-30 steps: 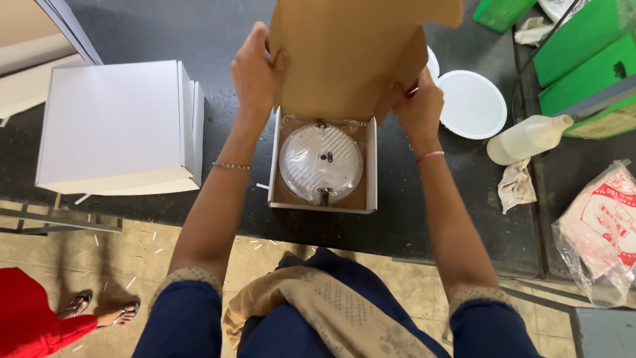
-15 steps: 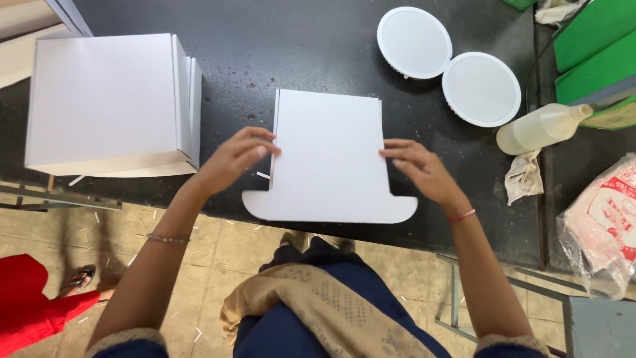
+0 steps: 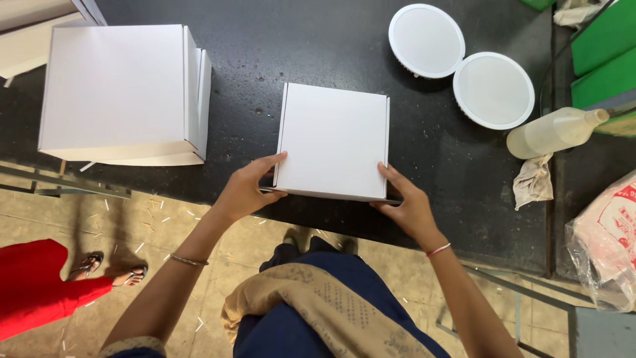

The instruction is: The person wipes round LED panel light fixtures with a cloth, slides each fixture into a clear plastic bag, and places the bagged fixtures into white cardboard boxes, closing the box lids. A second person assists by preparing boxes at the same table.

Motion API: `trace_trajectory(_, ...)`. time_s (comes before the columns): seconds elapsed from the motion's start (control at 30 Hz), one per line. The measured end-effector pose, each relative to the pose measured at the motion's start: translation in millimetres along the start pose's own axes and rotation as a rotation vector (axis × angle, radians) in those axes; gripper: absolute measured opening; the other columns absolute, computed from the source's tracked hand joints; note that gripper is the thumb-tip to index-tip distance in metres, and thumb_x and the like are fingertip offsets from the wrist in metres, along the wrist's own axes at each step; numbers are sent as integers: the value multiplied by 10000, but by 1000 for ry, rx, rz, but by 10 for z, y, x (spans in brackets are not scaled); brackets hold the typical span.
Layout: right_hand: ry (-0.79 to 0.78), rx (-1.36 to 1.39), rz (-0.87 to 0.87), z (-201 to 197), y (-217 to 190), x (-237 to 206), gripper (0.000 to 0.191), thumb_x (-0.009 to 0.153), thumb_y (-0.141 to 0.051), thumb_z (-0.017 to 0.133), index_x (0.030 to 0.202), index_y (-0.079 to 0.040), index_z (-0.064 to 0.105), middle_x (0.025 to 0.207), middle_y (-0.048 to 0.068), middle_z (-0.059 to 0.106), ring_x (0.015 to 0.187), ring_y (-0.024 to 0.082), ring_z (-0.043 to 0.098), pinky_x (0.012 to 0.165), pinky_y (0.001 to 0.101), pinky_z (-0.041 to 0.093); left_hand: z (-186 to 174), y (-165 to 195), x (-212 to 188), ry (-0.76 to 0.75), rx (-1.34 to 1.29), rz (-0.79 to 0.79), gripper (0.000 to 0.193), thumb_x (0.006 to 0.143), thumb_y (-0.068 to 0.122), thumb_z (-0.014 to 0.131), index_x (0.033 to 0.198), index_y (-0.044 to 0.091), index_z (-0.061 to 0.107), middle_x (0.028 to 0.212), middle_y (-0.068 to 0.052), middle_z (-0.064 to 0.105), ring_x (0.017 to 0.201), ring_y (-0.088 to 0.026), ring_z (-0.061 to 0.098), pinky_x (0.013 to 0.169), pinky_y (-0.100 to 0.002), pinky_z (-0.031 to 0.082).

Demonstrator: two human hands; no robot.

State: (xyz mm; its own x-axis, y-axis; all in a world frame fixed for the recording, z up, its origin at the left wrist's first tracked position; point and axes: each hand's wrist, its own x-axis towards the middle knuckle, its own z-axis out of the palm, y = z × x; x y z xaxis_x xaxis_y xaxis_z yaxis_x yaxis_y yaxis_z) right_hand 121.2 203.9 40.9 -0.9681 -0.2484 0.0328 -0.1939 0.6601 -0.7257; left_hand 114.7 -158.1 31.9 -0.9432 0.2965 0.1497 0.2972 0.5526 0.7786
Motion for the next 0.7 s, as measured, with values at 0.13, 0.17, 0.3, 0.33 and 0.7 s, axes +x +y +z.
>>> trace_trajectory(0.13, -12, 464, -20, -536, -115, 177, 618, 829, -111, 826, 1416, -98, 634, 1443, 97, 645, 1184, 171, 685, 940, 340, 624, -324, 183, 198, 76, -173, 95, 727, 764, 160, 929, 1379, 174, 542, 1330, -140, 710, 1068, -263, 769, 887, -378, 606)
trace_trajectory(0.17, 13, 423, 54, -713, -164, 280, 658, 821, -147, 821, 1445, -102, 619, 1312, 110, 690, 1055, 147, 687, 852, 316, 596, -445, 239, 294, 127, -222, 46, 813, 758, 184, 919, 1439, 174, 475, 1230, -155, 731, 1068, -269, 765, 899, -385, 623)
trace_trajectory(0.3, 45, 353, 11, -1222, -364, 1043, 605, 913, -298, 787, 1446, -100, 578, 1131, 122, 673, 879, 89, 661, 779, 245, 585, -823, 437, 1013, 281, -138, -11, 834, 832, 303, 895, 1496, 180, 406, 1148, -146, 682, 1009, -239, 735, 854, -360, 636)
trace_trajectory(0.33, 57, 366, 55, -1269, -414, 1228, 589, 919, -331, 776, 1424, -125, 551, 1089, 145, 655, 815, 95, 661, 741, 246, 621, -864, 488, 1207, 375, -80, 106, 786, 831, 313, 904, 1450, 149, 447, 1168, -149, 627, 1014, -252, 699, 822, -367, 623)
trace_trajectory(0.7, 316, -257, -622, -1629, -383, 1549, 274, 939, -200, 836, 1193, -111, 786, 1248, 98, 710, 1021, 192, 692, 854, 320, 560, -1180, 541, 1659, 358, 316, 288, 274, 827, 319, 878, 1039, 154, 824, 1027, -67, 753, 885, -212, 688, 776, -369, 541)
